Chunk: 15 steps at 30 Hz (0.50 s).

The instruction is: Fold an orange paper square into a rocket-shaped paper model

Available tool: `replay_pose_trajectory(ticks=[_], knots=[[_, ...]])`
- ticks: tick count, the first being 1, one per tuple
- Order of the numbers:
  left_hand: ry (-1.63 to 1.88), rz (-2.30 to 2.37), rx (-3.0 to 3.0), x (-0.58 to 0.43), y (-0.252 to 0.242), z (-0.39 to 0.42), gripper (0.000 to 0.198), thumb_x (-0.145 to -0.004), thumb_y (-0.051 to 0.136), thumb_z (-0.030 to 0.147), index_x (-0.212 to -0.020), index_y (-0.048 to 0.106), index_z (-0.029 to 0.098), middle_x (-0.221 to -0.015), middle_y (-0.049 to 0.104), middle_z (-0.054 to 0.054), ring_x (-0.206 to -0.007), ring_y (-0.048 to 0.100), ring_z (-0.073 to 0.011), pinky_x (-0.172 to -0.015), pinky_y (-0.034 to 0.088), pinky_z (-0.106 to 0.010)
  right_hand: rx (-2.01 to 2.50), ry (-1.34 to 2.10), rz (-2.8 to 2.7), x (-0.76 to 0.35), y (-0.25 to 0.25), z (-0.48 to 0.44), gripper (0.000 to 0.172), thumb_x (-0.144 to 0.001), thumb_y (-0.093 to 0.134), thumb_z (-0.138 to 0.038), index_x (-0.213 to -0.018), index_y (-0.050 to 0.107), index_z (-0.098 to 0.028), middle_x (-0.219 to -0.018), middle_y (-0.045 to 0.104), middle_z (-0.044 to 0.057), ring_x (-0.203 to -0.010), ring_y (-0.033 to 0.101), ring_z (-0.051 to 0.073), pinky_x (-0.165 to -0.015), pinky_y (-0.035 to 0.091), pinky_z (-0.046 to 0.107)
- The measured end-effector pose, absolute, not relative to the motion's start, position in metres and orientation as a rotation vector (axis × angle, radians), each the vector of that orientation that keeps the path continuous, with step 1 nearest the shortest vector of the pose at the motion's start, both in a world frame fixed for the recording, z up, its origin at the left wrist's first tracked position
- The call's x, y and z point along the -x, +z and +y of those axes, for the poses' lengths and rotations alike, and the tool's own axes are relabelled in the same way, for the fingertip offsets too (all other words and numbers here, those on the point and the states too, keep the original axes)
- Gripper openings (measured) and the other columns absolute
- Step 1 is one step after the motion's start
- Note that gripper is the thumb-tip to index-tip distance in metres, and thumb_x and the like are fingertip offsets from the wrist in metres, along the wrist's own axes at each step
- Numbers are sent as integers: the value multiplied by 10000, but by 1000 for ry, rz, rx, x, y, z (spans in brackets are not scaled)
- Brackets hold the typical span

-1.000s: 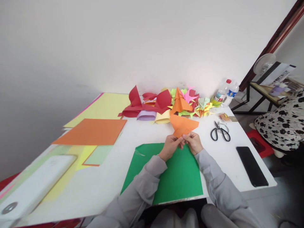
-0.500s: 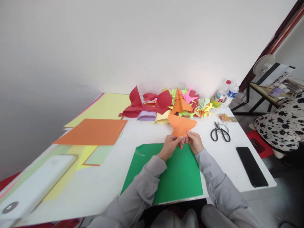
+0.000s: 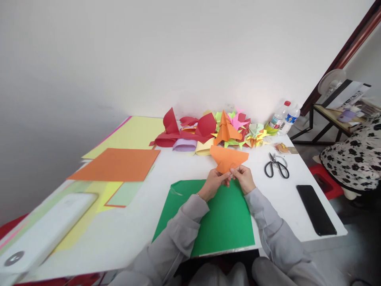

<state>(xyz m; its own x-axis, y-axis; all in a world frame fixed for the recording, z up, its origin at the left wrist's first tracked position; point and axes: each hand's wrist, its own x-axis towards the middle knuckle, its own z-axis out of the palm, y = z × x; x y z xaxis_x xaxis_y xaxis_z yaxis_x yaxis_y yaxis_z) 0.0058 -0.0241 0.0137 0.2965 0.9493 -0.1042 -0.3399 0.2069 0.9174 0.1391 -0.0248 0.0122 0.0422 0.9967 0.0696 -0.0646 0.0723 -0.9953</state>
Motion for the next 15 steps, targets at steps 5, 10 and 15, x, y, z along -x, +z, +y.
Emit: replay_pose_trajectory(ticks=[5,10,15], knots=[[1046,811,-956,-7,13,-25,335,-603,752,405,-616,571,123,-480,555,27,-393,503,-95,-411,439,-237,1182,1105,-1170,-138,13,-26,354,-637,731,-464,-548,545,-175,-470,557,-32,-442,450,96,-465,343,234],[978,861,-1069,-8,15,-28,320,-662,694,403,-568,540,138,-425,542,26,-364,500,-97,-423,406,-230,1144,1190,-1062,-136,13,-25,306,-598,755,-438,-612,613,-167,-480,564,-27,-447,455,106,-464,348,247],[935,857,-1156,-7,18,-31,281,-687,668,382,-600,562,137,-417,545,20,-367,507,-108,-435,396,-235,1094,1233,-935,-134,13,-25,286,-580,765,-381,-531,580,-170,-454,533,-29,-421,409,96,-446,319,252]])
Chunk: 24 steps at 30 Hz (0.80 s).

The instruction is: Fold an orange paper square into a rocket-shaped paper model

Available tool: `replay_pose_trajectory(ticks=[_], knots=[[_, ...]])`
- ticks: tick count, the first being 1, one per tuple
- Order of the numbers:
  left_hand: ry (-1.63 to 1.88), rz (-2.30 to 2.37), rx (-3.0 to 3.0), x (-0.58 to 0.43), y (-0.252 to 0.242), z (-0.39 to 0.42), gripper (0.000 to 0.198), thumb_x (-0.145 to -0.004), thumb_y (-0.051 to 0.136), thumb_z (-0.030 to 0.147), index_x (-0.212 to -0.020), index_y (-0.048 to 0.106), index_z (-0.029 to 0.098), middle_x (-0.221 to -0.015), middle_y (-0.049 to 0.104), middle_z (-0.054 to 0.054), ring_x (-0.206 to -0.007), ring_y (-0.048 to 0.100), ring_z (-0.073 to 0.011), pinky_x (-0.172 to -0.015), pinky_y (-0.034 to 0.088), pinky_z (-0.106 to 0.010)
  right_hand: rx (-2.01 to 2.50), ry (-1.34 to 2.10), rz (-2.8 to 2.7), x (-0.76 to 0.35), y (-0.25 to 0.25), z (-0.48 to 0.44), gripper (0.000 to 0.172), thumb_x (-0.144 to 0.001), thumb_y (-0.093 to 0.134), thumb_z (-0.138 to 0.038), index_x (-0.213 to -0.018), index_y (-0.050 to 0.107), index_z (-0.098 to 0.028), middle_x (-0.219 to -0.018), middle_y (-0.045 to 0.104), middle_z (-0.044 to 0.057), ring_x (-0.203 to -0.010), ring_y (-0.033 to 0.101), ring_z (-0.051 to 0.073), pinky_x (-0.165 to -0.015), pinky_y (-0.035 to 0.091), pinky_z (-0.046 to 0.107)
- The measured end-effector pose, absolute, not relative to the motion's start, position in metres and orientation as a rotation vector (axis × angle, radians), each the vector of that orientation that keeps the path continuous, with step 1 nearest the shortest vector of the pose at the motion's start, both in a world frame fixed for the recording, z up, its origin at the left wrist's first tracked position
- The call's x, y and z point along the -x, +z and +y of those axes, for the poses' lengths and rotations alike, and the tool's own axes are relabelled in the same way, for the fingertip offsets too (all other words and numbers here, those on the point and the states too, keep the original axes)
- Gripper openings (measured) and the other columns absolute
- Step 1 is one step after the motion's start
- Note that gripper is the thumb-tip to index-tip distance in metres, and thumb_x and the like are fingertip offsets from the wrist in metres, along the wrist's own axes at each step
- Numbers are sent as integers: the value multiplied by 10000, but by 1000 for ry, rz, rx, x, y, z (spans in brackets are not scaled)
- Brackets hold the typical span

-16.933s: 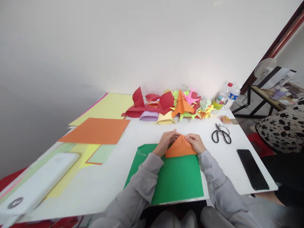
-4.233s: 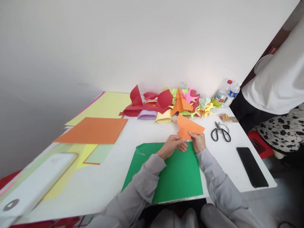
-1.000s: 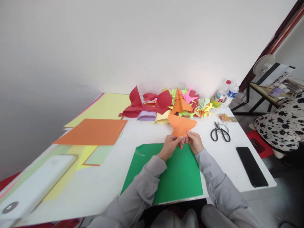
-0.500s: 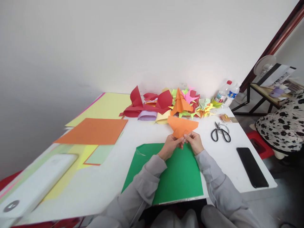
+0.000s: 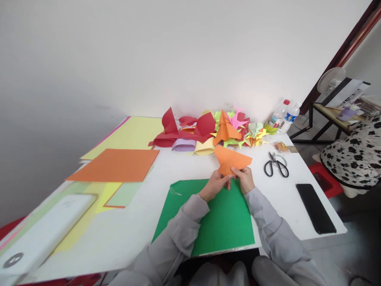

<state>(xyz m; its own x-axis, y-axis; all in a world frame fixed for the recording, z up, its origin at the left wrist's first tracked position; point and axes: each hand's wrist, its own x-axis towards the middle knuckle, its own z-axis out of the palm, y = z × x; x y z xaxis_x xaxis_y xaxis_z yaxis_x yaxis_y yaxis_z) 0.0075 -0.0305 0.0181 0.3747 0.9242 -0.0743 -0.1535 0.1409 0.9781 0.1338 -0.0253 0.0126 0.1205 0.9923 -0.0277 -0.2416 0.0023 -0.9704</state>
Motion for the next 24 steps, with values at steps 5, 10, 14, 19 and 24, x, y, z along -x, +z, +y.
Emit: replay_pose_trajectory(ticks=[5,10,14,19,24], knots=[[915,837,-1168,-7,21,-32,272,-682,669,386,-687,579,130,-423,539,37,-360,495,-101,-423,383,-225,1064,1249,-889,-135,7,-25,290,-600,754,-380,-531,568,-168,-459,529,-28,-428,404,98,-446,311,251],[917,849,-1145,-9,23,-33,284,-658,683,386,-623,552,137,-414,532,35,-350,486,-98,-409,380,-225,1069,1222,-893,-137,2,-23,291,-624,743,-397,-555,582,-164,-470,548,-16,-434,423,106,-450,340,258],[886,855,-1157,-9,24,-34,285,-662,683,372,-583,532,143,-398,532,26,-345,483,-100,-405,378,-229,1098,1137,-895,-139,1,-22,294,-623,750,-386,-532,572,-171,-428,521,-24,-433,426,116,-438,340,261],[877,838,-1146,-8,23,-34,259,-658,681,365,-649,552,141,-389,530,38,-327,463,-96,-390,342,-223,1096,1125,-869,-138,3,-23,399,-639,741,-383,-435,460,-186,-381,432,-50,-391,347,88,-403,276,251],[873,830,-1153,-9,23,-34,273,-649,689,368,-606,557,133,-374,526,22,-333,468,-102,-398,313,-223,1123,1118,-817,-138,8,-23,378,-672,707,-458,-499,521,-177,-412,483,-37,-397,383,99,-402,292,252]])
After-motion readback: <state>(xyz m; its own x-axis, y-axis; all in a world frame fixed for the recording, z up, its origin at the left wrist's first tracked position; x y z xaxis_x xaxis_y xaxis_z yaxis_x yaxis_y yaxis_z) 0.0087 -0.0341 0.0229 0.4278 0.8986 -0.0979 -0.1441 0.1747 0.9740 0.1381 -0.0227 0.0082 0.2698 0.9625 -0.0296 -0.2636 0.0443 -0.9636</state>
